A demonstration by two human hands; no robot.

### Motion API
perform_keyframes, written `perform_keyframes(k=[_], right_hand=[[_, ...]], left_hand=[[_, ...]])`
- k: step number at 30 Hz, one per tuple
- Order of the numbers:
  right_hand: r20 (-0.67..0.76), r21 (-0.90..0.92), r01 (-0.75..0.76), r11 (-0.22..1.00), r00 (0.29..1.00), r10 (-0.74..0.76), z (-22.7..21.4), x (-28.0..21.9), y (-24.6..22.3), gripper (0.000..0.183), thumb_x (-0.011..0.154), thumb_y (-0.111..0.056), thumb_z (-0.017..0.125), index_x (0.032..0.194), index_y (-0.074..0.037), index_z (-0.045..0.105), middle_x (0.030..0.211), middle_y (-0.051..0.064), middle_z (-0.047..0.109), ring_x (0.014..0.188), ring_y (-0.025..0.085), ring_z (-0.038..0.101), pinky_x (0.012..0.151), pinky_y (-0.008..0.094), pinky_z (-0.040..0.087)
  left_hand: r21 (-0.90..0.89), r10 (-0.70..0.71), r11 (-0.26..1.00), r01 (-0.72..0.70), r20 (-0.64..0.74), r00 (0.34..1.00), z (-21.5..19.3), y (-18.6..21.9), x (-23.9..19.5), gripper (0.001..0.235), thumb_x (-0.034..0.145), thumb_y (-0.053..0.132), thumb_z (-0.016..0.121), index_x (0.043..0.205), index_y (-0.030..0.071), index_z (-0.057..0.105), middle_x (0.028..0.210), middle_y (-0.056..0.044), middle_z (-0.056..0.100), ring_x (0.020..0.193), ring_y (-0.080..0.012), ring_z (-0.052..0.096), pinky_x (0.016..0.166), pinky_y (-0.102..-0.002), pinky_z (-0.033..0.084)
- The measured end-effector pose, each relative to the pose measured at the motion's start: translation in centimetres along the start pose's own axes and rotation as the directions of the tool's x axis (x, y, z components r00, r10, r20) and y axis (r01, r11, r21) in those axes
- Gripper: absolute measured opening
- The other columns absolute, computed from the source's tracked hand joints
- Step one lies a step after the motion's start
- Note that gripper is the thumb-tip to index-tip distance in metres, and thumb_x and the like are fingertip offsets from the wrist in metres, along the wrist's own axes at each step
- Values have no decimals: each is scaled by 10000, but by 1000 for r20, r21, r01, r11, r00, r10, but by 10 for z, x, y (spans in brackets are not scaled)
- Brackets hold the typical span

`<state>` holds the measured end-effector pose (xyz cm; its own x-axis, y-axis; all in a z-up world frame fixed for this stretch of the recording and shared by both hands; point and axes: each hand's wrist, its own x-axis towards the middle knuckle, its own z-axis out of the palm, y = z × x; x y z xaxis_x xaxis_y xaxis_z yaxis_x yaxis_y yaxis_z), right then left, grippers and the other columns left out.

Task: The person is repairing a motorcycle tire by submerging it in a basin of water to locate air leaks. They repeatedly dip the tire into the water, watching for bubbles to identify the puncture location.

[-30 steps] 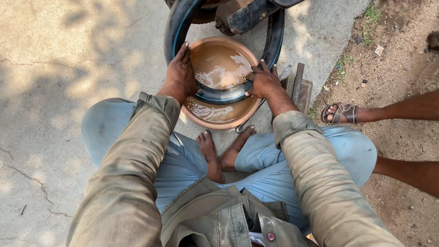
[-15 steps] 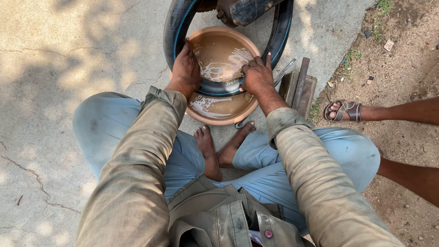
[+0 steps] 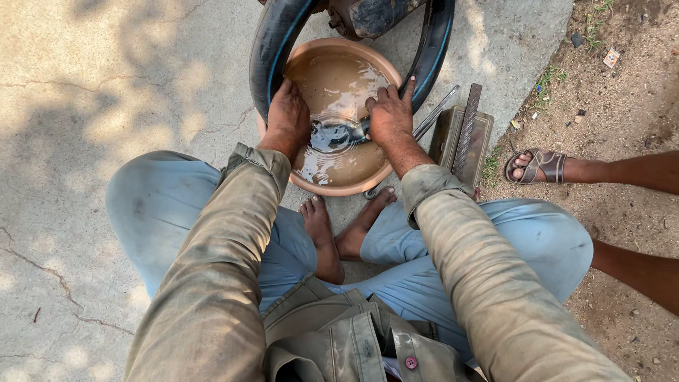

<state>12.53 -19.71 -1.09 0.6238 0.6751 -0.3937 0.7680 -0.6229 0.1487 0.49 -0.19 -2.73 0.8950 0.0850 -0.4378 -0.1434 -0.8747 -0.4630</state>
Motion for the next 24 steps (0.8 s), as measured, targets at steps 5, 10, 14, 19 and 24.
perform_keyframes(k=[5,10,14,19,24], right_hand=[[-9,-51,-8,999,1000,7,12,5,-2,443,902,-148,644,1345,-137,650,1296,146,568,1378,321,417,1197,730,9],[-32,-74,-16,997,999,14,20,6,-4,444,905,-136,631,1349,-136,641,1296,151,558,1380,321,406,1194,733,3],[-27,-100,-10,995,1000,7,21,8,-3,489,865,-140,648,1354,-124,632,1302,153,553,1370,312,406,1176,732,0],[-62,-56,-18,998,998,15,20,1,-3,468,862,-186,705,1325,-138,654,1312,146,563,1384,308,413,1211,695,11],[-103,50,-4,999,995,9,10,-11,0,538,787,-275,823,1293,-149,689,1301,110,594,1382,278,440,1257,640,35]], left_hand=[[12,-23,1000,23,4,1000,5,7,4,574,975,373,443,1411,43,617,1516,-147,536,1438,-322,397,1186,-493,149],[30,-15,999,13,51,999,-7,5,-8,541,1005,345,453,1428,48,612,1551,-162,514,1473,-340,387,1205,-512,149],[88,30,995,-37,69,997,-17,0,-14,575,1011,379,441,1453,33,569,1566,-175,484,1478,-351,368,1195,-526,134],[54,-16,998,14,54,998,-10,1,-13,597,1021,373,400,1493,31,524,1587,-164,462,1486,-330,347,1206,-529,82],[38,12,999,-16,116,993,-22,-7,-26,565,1067,332,358,1540,47,479,1638,-146,390,1564,-330,221,1258,-596,-98]])
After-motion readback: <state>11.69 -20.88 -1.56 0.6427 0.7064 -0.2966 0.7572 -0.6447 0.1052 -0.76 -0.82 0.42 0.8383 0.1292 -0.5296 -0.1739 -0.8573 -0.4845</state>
